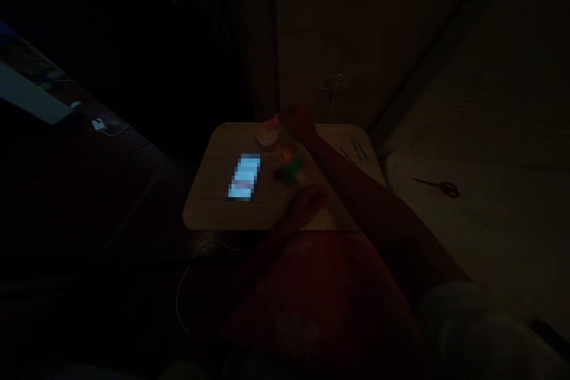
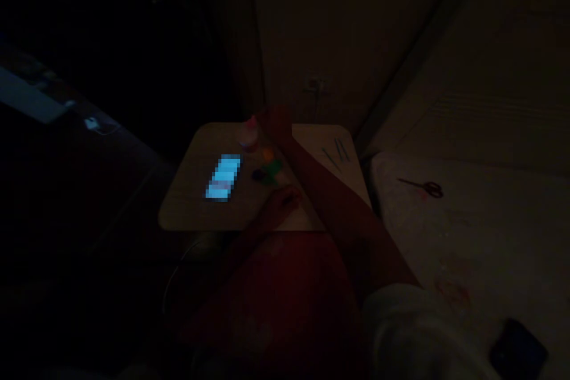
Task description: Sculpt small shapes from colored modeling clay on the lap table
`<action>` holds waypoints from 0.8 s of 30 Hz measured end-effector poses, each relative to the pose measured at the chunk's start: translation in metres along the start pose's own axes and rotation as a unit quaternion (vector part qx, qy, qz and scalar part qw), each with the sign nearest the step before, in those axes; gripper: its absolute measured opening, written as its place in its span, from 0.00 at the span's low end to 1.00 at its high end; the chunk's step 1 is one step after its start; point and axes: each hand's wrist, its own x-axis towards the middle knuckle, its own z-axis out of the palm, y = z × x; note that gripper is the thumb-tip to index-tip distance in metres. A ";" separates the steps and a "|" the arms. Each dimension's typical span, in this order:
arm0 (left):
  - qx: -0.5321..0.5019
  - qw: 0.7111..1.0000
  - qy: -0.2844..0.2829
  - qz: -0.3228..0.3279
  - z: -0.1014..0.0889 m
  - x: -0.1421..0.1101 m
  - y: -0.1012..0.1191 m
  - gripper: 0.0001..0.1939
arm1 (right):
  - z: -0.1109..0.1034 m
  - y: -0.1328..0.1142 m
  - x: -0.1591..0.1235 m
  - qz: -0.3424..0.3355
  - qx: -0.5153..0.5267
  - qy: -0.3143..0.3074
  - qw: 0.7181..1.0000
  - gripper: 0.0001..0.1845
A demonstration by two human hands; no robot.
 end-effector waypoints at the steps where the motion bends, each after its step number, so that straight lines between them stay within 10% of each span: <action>1: -0.012 1.000 0.010 -0.001 0.000 0.000 0.000 0.11 | -0.004 0.003 -0.007 0.013 0.056 0.010 0.998 0.08; 13: -0.135 0.980 0.143 0.038 -0.005 0.011 -0.010 0.25 | -0.058 0.035 -0.192 0.158 0.339 0.079 0.924 0.10; 24: -0.025 0.983 0.177 0.025 -0.012 0.010 -0.003 0.18 | -0.069 0.053 -0.234 0.109 0.274 -0.051 0.954 0.13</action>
